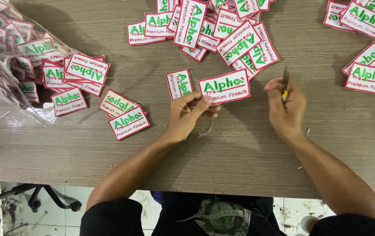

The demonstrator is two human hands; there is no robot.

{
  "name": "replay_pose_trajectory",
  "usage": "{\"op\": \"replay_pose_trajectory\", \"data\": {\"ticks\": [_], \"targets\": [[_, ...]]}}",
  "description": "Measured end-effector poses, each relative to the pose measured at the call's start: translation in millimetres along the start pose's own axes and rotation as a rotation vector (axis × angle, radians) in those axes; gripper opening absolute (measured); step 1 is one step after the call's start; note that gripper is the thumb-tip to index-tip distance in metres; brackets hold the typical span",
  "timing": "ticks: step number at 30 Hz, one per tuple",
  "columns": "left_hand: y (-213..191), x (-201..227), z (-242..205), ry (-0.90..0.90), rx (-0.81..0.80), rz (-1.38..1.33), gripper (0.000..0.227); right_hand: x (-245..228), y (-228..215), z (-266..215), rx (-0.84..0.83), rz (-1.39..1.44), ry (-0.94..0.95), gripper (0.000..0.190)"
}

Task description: Trimming excess threads from fabric labels using small scissors at a workstation

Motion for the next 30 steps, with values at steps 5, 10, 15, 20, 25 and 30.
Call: {"op": "replay_pose_trajectory", "data": {"ticks": [5, 10, 15, 20, 25, 30], "targets": [[3.8, 3.8, -0.3, -0.01, 0.032, -0.017, 0.028, -17.9, -8.1, -3.9, -0.166, -0.092, -0.244, 0.039], [4.2, 1.0, -2.2, -0.02, 0.029, -0.011, 0.031, -10.7, 14.4, -24.1, -0.201, -0.334, -0.474, 0.034], [0.6, -5.7, -1.1, -0.014, 0.009, 0.021, 0.034, -48.9, 22.1, -21.9, -0.217, -0.262, -0.531, 0.028], [3.2, -1.8, -1.2, -0.015, 0.011, 0.002, 0.036, -42.6, 20.6, -22.0, -0.184, -0.319, -0.587, 0.024], [4.2, -1.0, -1.7, -0.019, -0.001, 0.004, 0.036, -49.8, 20.6, -17.4, -0.227, -0.307, -0.539, 0.032], [6.0, 3.1, -1.7, 0.002, -0.02, 0.044, 0.036, -1.0, 17.8, -24.1, -0.229, -0.29, -0.496, 0.024]]}}
Point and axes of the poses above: each hand's wrist, its own z-axis towards the middle knuckle, its own y-axis out of the palm, x = y × z, the point moved 4 cm from there along z, towards the middle knuckle, and after that the axes turned 1 degree about z, right-handed, at the moved point
